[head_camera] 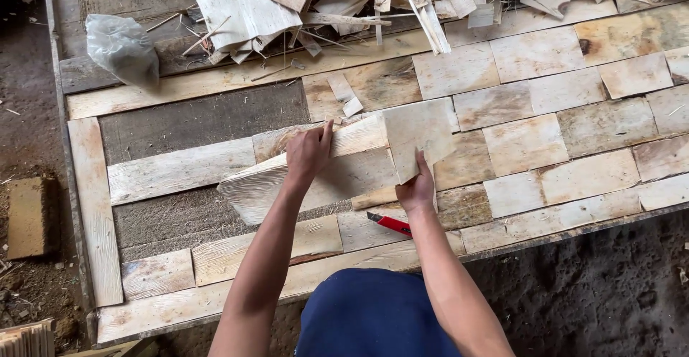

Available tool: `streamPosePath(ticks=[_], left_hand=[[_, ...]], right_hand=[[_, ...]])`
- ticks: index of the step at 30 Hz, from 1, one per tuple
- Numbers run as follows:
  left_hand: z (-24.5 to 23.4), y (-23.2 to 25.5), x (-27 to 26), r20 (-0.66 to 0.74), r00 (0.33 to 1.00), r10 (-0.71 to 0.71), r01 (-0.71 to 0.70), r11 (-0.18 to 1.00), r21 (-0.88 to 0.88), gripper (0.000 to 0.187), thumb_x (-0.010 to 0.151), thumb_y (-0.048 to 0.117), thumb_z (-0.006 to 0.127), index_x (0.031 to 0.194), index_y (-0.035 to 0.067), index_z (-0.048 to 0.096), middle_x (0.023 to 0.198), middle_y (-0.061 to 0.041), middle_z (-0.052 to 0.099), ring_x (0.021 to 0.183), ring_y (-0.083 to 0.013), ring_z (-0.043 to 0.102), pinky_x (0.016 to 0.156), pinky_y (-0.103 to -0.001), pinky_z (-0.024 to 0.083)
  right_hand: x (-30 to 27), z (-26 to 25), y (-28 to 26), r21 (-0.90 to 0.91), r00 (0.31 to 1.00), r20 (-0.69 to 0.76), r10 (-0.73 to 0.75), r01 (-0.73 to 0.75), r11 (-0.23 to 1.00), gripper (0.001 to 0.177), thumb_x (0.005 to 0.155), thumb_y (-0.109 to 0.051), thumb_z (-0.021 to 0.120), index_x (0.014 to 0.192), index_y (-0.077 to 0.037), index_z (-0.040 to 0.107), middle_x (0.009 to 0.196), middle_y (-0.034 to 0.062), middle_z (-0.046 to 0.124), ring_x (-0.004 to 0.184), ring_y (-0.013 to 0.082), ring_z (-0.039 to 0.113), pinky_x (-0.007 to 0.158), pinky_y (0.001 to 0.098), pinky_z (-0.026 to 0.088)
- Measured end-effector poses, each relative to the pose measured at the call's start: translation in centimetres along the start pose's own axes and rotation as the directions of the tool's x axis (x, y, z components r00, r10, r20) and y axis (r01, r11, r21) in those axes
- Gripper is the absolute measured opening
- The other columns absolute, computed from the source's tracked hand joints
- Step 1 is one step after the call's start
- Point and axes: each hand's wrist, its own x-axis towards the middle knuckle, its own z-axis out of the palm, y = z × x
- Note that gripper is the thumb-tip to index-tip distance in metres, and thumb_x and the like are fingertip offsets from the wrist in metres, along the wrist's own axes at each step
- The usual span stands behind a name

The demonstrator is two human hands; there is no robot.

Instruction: Cutting thin wood veneer sheets to size using a utility knife and a wooden straight edge for guidance.

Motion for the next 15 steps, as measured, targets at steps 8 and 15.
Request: streamPosePath(ticks=[8,15], left_hand=[[-0.8,-2.1,0.4,0.037,0.998,-0.055,0.045,0.975,0.218,0.070,0.099,0.067,0.032,0.088,0.016,0.079,0.086,-0.018,0.076,0.091,-0.0414,0.075,0.082,-0.053,0.058],[1.5,-2.2,1.6,0.072,0.997,-0.024,0.006,0.969,0.249,0.072,0.098,0.063,0.034,0.087,0.009,0.080,0.087,-0.024,0.076,0.091,-0.0459,0.074,0.081,-0.056,0.058]], right_hand=[[3.0,-4.6,-4.0,0.005,0.964,-0.007,-0.265,0.265,0.964,0.038,0.090,-0.039,0.081,0.122,-0.023,0.071,0.117,0.0052,0.078,0.105,0.0207,0.076,0.097,0.0364,0.064],[4.9,-9.6,-7.4,-0.123,0.891,-0.126,-0.435,0.421,0.898,0.034,0.097,-0.034,0.077,0.127,-0.027,0.064,0.117,0.0009,0.075,0.106,0.0207,0.073,0.093,0.0388,0.062]])
